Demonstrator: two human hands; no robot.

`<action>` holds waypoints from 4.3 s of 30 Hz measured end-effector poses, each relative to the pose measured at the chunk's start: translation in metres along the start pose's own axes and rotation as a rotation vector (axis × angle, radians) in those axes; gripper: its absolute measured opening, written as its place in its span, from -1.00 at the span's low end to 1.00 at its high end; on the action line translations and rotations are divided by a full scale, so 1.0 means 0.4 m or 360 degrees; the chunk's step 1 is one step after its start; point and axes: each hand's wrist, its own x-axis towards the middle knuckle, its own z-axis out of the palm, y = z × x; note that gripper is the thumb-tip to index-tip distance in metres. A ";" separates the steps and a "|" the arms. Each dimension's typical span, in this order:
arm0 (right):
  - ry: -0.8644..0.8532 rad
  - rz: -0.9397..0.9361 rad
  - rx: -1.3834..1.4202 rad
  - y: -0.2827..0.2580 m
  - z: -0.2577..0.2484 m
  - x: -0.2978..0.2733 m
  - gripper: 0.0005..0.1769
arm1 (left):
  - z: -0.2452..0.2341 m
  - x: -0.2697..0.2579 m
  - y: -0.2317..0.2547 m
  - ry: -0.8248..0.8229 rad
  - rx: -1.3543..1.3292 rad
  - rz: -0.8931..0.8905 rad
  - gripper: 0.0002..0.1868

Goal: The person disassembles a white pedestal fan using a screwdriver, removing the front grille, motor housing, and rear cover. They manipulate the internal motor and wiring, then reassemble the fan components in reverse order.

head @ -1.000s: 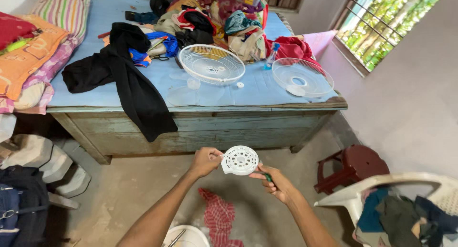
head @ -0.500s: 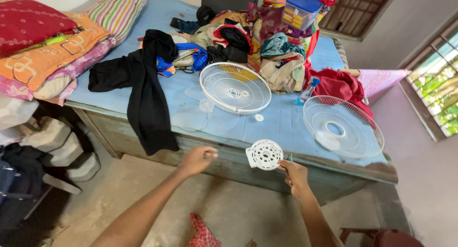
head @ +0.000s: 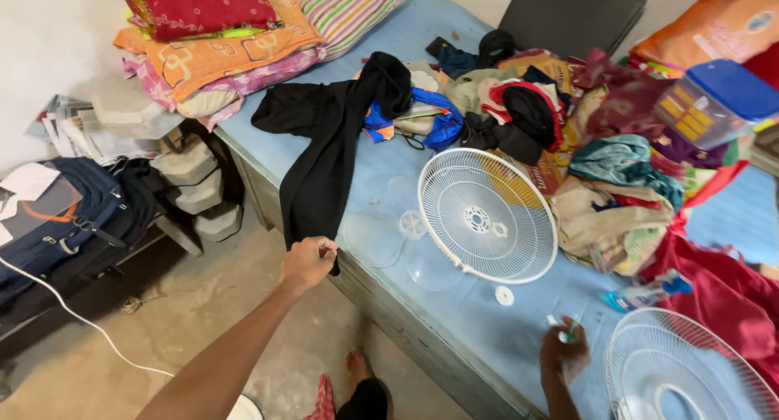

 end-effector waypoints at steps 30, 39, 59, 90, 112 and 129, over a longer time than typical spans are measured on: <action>-0.2002 -0.0796 -0.0371 -0.620 1.105 0.021 -0.82 | 0.287 0.647 0.021 -0.0039 -0.0415 -0.0222 -0.88; -0.2444 0.0039 0.0538 -0.764 0.886 -0.028 -0.76 | 0.113 0.358 0.052 0.0589 -0.1160 -0.0120 -0.81; -0.3461 -0.1013 0.0513 -0.793 0.159 -0.802 -0.69 | -0.069 -0.815 -0.098 0.1697 -0.1159 -0.0399 -0.72; -0.2837 -0.0633 0.0509 -0.869 0.390 -1.696 -0.73 | -0.678 -0.963 -0.921 0.1452 -0.0013 -0.0334 -0.44; -0.2417 -0.1793 0.0276 -0.941 0.146 -1.852 -0.77 | -1.000 -0.785 -0.999 -0.0267 0.1374 0.0881 -0.49; -0.2332 -0.1732 0.0143 -0.927 0.162 -1.878 -0.80 | -1.014 -0.795 -1.045 -0.0173 0.1252 0.1211 -0.63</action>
